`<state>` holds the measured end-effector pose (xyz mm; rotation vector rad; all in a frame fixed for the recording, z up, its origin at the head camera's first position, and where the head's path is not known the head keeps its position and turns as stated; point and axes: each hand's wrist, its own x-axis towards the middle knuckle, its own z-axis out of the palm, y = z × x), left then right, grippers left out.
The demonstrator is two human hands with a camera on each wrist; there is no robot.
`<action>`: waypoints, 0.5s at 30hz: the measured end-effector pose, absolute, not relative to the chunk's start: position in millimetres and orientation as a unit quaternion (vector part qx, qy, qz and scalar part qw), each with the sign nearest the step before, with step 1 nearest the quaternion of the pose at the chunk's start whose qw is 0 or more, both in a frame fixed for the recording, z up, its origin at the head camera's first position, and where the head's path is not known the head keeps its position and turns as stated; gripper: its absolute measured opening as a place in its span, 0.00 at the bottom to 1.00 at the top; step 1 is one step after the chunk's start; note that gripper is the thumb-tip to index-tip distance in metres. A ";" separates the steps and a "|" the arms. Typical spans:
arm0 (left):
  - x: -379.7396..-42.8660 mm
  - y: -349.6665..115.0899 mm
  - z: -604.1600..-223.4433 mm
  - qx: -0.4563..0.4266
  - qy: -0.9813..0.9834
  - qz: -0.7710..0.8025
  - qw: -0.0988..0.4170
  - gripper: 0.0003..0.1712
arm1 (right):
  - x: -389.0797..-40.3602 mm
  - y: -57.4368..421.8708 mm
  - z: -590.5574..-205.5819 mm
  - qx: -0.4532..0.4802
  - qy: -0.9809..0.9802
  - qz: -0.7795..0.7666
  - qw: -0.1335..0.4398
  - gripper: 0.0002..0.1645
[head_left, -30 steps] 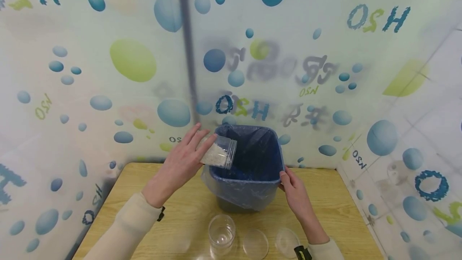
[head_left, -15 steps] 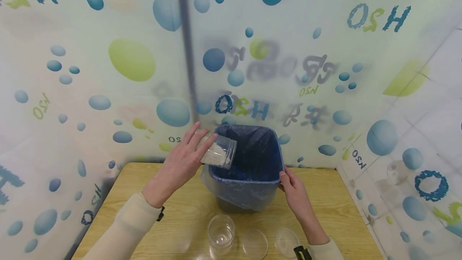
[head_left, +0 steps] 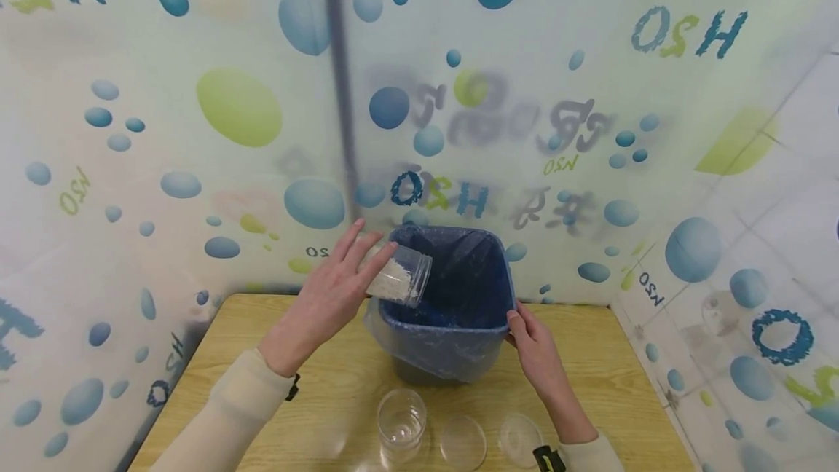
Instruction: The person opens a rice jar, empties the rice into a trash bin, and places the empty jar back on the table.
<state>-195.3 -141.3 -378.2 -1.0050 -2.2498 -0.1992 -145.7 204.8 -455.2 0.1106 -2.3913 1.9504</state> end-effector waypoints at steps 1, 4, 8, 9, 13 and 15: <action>-195.2 -141.4 -378.2 -0.384 -0.860 -0.077 0.327 0.55 | -146.0 204.6 -455.2 0.035 -0.774 0.632 0.028 0.32; -194.8 -141.6 -378.2 -0.383 -0.862 -0.076 0.325 0.53 | -145.6 204.6 -454.8 0.037 -0.774 0.631 0.029 0.32; -195.3 -141.3 -379.0 -0.383 -0.860 -0.076 0.328 0.50 | -146.0 204.5 -454.8 0.037 -0.774 0.632 0.029 0.32; -195.4 -141.2 -379.1 -0.383 -0.860 -0.077 0.329 0.50 | -146.2 204.5 -454.8 0.037 -0.773 0.632 0.028 0.32; -195.2 -141.0 -378.6 -0.385 -0.858 -0.078 0.331 0.51 | -146.1 204.3 -454.6 0.038 -0.772 0.634 0.028 0.32; -195.0 -141.2 -378.0 -0.384 -0.859 -0.079 0.330 0.52 | -145.9 204.1 -454.3 0.039 -0.772 0.634 0.027 0.32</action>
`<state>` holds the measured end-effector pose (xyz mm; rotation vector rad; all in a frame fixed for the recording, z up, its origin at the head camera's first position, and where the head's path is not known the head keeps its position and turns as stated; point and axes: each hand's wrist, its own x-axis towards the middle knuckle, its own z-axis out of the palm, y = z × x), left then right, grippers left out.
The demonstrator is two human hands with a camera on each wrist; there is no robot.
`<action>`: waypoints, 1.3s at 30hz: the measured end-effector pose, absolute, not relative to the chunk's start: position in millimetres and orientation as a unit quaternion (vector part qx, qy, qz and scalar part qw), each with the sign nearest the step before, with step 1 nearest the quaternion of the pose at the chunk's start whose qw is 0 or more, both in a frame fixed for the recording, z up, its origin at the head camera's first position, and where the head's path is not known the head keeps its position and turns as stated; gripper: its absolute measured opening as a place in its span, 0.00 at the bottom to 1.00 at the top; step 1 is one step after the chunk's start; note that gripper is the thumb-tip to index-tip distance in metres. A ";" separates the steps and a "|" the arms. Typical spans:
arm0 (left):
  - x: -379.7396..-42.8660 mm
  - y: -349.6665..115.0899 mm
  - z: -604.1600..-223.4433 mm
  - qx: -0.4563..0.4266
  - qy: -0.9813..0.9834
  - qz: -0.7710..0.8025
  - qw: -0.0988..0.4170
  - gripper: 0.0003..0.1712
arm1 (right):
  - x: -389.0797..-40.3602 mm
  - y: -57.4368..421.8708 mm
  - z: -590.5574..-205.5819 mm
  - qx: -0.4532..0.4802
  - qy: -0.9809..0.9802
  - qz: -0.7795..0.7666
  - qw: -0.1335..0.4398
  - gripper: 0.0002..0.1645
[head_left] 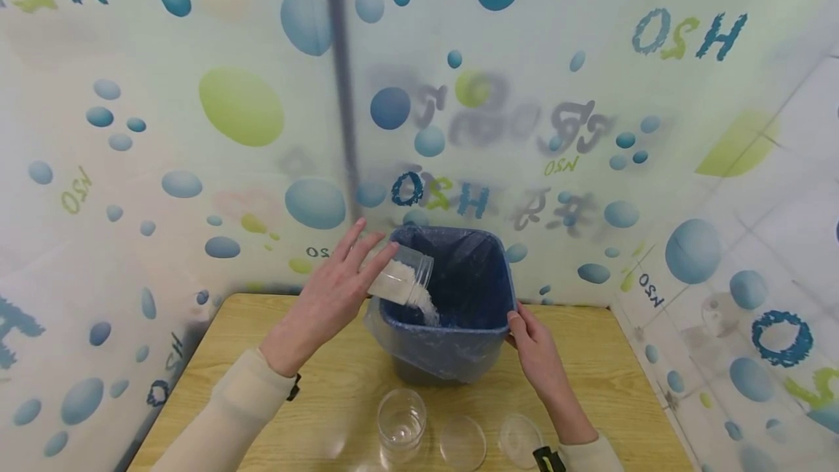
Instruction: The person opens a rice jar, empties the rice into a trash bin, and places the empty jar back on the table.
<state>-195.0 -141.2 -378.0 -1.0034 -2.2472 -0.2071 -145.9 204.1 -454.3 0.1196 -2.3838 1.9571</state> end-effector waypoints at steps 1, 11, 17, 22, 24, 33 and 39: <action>-194.9 -141.1 -377.7 -0.383 -0.859 -0.080 0.329 0.53 | -145.6 204.1 -454.1 0.040 -0.772 0.634 0.027 0.32; -195.6 -138.8 -376.7 -0.388 -0.854 -0.084 0.336 0.53 | -145.3 203.5 -453.0 0.037 -0.771 0.635 0.023 0.32; -195.2 -138.2 -377.1 -0.387 -0.854 -0.075 0.339 0.52 | -145.5 203.5 -453.1 0.037 -0.771 0.635 0.025 0.32; -195.0 -138.9 -377.8 -0.384 -0.858 -0.069 0.334 0.55 | -145.1 203.5 -453.0 0.037 -0.772 0.634 0.026 0.32; -195.2 -139.3 -377.7 -0.383 -0.859 -0.067 0.332 0.55 | -145.1 203.5 -453.1 0.037 -0.772 0.634 0.026 0.32; -195.5 -140.1 -378.0 -0.388 -0.854 -0.056 0.342 0.53 | -144.3 203.7 -453.3 0.037 -0.774 0.632 0.025 0.32; -196.0 -140.3 -379.9 -0.392 -0.849 -0.051 0.350 0.45 | -144.3 203.6 -453.5 0.038 -0.773 0.632 0.024 0.32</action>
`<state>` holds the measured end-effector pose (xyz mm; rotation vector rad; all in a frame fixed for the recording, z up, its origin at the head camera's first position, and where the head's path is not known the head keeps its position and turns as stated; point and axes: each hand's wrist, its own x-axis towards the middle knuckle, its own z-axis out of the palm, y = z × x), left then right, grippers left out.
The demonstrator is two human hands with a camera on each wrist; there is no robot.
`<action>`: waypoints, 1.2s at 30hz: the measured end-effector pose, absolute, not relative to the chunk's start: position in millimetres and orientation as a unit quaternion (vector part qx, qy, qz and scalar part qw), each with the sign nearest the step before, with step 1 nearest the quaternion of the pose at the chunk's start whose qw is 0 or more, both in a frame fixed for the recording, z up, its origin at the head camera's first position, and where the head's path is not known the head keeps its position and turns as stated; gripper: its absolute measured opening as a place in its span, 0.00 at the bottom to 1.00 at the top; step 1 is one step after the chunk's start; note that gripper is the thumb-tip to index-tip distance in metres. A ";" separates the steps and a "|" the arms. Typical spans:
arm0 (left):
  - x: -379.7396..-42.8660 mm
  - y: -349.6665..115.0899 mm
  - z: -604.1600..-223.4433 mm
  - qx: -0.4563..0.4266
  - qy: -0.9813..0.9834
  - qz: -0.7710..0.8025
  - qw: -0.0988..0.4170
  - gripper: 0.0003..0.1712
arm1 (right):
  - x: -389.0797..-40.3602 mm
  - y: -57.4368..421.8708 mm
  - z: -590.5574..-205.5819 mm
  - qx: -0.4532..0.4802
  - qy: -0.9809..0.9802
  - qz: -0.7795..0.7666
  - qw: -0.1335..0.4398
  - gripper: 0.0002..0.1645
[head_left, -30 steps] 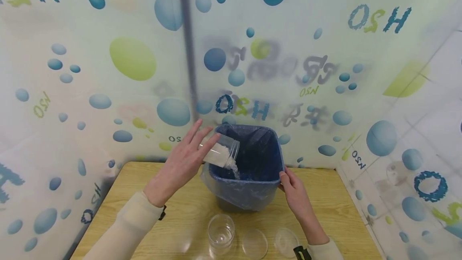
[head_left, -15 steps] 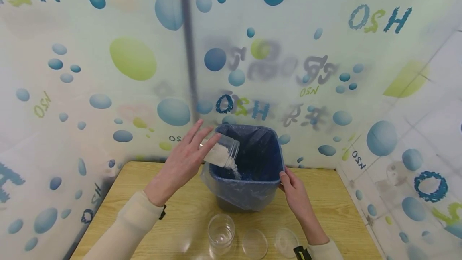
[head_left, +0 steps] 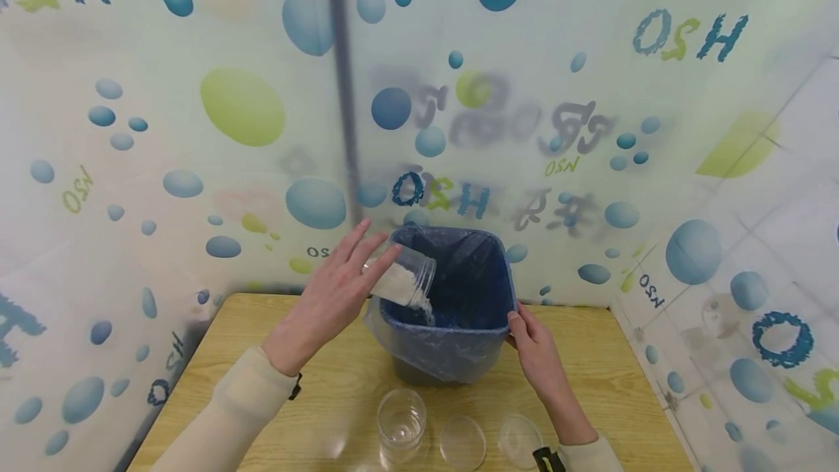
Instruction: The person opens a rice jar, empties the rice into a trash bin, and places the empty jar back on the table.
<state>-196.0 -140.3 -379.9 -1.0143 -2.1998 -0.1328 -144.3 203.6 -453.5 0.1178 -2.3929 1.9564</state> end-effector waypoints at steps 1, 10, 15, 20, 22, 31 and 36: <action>-195.8 -140.1 -379.7 -0.392 -0.850 -0.050 0.349 0.44 | -144.2 203.6 -453.4 0.038 -0.773 0.632 0.024 0.32; -195.6 -140.0 -379.8 -0.390 -0.854 -0.047 0.342 0.41 | -144.6 203.9 -454.1 0.038 -0.774 0.632 0.024 0.32; -194.5 -140.3 -379.0 -0.389 -0.855 -0.047 0.338 0.43 | -145.5 205.2 -456.4 0.036 -0.775 0.631 0.024 0.33; -193.9 -139.9 -378.8 -0.389 -0.855 -0.050 0.339 0.44 | -146.7 206.2 -460.0 0.035 -0.780 0.624 0.030 0.34; -193.8 -139.5 -379.0 -0.390 -0.854 -0.056 0.341 0.44 | -146.6 205.9 -459.9 0.039 -0.780 0.624 0.033 0.34; -192.9 -138.8 -380.1 -0.391 -0.854 -0.064 0.338 0.43 | -145.9 206.0 -459.3 0.033 -0.778 0.626 0.030 0.32; -193.0 -139.3 -380.5 -0.393 -0.854 -0.060 0.336 0.43 | -146.0 206.0 -459.5 0.032 -0.778 0.626 0.029 0.32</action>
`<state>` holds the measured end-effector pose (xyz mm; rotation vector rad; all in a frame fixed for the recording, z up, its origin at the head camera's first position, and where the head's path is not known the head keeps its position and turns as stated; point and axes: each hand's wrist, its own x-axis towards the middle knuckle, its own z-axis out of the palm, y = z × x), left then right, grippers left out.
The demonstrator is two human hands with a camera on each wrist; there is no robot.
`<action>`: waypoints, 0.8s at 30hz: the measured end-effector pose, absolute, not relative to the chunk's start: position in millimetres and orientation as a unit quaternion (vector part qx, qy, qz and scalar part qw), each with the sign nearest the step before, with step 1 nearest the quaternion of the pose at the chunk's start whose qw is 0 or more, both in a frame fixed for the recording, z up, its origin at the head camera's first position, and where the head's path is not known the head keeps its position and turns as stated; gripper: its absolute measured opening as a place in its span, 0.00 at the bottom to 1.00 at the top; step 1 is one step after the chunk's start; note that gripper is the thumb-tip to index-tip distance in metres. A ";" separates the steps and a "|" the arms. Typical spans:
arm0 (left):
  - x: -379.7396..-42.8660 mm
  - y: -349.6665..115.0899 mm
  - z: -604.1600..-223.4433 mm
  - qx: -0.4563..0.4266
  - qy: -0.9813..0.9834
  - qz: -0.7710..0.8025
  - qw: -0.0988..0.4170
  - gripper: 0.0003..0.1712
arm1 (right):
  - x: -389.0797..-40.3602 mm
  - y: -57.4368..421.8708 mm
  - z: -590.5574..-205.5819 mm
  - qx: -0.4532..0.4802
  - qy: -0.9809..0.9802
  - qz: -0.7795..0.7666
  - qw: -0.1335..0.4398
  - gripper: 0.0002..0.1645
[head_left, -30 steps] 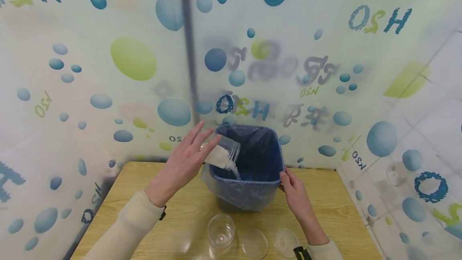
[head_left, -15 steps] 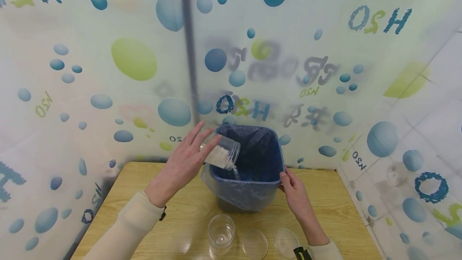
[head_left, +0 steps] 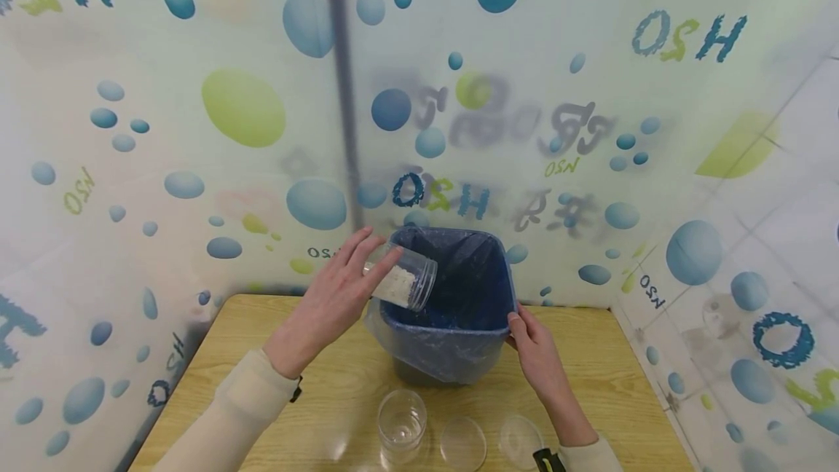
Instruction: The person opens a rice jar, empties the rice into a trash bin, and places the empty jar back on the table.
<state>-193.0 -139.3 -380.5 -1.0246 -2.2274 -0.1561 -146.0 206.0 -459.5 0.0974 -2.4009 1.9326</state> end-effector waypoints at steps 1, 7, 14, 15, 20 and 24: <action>-192.9 -139.4 -380.4 -0.393 -0.854 -0.059 0.335 0.43 | -146.1 205.9 -459.5 0.031 -0.778 0.627 0.029 0.32; -192.7 -139.1 -378.9 -0.397 -0.854 -0.056 0.332 0.45 | -146.1 206.1 -459.3 0.031 -0.780 0.625 0.029 0.33; -191.6 -138.9 -379.4 -0.394 -0.860 -0.044 0.320 0.46 | -145.6 206.3 -459.3 0.028 -0.783 0.621 0.026 0.33; -191.3 -138.9 -379.3 -0.393 -0.861 -0.043 0.320 0.47 | -145.5 206.3 -459.3 0.028 -0.783 0.621 0.026 0.33; -189.6 -139.1 -378.0 -0.394 -0.861 -0.046 0.319 0.49 | -145.4 206.2 -459.3 0.029 -0.783 0.621 0.026 0.33; -189.3 -139.3 -377.8 -0.397 -0.858 -0.051 0.320 0.49 | -145.3 206.2 -459.2 0.031 -0.782 0.622 0.026 0.33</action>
